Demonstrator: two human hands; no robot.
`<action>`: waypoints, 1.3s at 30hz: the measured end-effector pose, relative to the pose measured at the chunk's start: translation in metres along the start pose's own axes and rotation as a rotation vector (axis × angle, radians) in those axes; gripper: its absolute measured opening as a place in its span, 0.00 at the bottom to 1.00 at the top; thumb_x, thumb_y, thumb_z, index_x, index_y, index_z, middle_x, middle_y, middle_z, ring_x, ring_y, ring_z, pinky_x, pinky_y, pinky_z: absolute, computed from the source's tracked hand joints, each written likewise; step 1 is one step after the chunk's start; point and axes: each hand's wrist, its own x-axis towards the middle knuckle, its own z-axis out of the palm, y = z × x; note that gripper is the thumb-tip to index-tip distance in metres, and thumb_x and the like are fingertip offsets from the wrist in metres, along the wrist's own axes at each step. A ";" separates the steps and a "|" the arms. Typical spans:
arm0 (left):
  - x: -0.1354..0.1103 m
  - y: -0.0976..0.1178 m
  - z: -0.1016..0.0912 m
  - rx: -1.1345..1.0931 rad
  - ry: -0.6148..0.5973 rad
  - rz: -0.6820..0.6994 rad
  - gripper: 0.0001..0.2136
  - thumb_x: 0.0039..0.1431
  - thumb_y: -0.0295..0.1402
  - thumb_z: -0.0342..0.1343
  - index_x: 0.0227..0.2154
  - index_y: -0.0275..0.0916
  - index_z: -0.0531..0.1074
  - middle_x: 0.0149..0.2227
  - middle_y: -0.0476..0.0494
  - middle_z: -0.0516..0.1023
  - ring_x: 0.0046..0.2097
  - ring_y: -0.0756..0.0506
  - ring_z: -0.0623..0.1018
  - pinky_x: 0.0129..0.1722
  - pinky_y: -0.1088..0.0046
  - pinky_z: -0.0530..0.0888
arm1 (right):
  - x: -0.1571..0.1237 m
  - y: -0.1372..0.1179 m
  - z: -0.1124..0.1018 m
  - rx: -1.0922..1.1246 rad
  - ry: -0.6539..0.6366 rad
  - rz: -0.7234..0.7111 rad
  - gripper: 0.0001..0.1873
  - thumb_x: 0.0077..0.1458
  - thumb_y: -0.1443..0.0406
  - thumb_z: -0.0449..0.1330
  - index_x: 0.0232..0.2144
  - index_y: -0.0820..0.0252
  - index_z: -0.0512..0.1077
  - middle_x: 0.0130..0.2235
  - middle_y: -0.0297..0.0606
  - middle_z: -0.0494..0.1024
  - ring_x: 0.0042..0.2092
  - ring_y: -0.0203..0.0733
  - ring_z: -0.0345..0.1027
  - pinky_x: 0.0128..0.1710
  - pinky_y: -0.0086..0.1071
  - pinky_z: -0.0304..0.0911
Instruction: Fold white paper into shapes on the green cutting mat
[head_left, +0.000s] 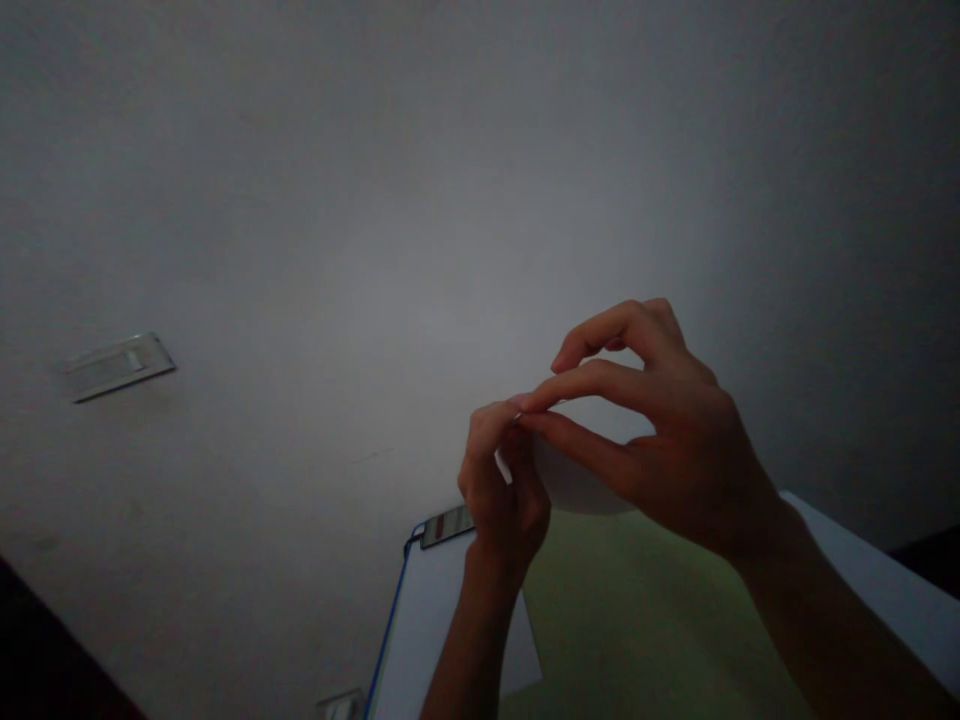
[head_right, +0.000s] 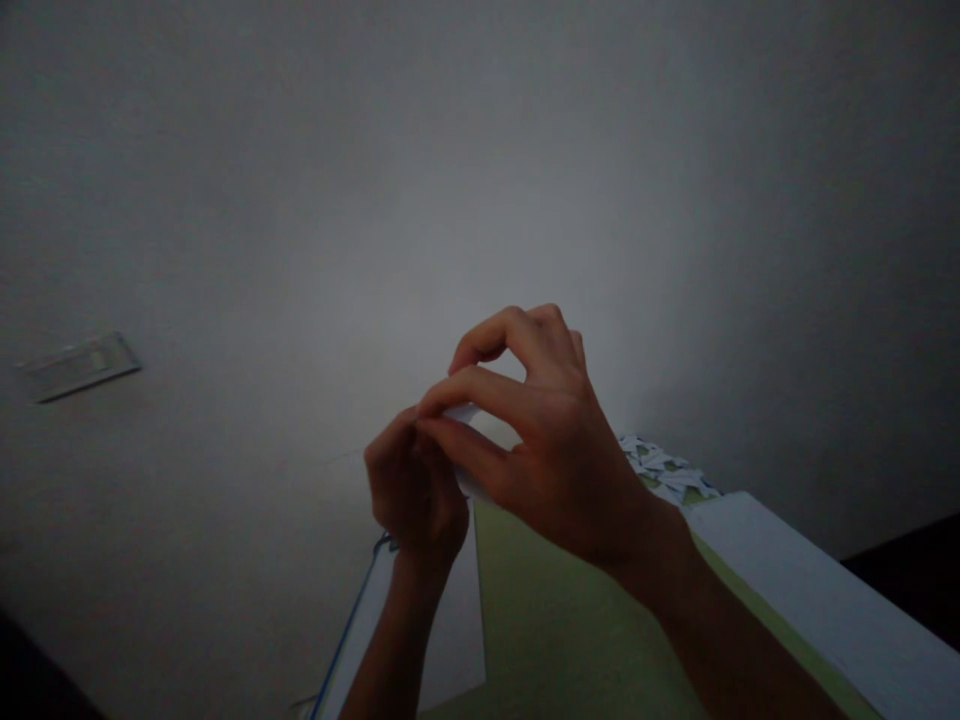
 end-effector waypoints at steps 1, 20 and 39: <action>0.000 0.000 0.000 -0.001 -0.004 0.001 0.16 0.69 0.24 0.49 0.56 0.44 0.67 0.46 0.44 0.78 0.45 0.47 0.78 0.43 0.68 0.78 | 0.000 0.001 0.000 0.005 -0.008 -0.008 0.05 0.56 0.67 0.67 0.35 0.50 0.79 0.40 0.39 0.75 0.48 0.50 0.65 0.47 0.48 0.62; 0.002 0.003 0.000 -0.040 -0.012 -0.037 0.15 0.69 0.26 0.49 0.55 0.43 0.68 0.44 0.44 0.78 0.43 0.48 0.79 0.43 0.68 0.78 | 0.000 0.002 0.001 0.090 -0.074 -0.022 0.06 0.56 0.69 0.64 0.36 0.53 0.77 0.40 0.39 0.76 0.45 0.48 0.68 0.46 0.44 0.63; 0.003 0.005 -0.001 0.003 -0.030 -0.040 0.15 0.69 0.26 0.50 0.55 0.43 0.69 0.45 0.44 0.78 0.45 0.48 0.78 0.43 0.69 0.79 | 0.003 0.002 0.003 0.108 -0.036 -0.004 0.02 0.58 0.66 0.65 0.33 0.53 0.78 0.37 0.38 0.78 0.42 0.45 0.69 0.43 0.41 0.65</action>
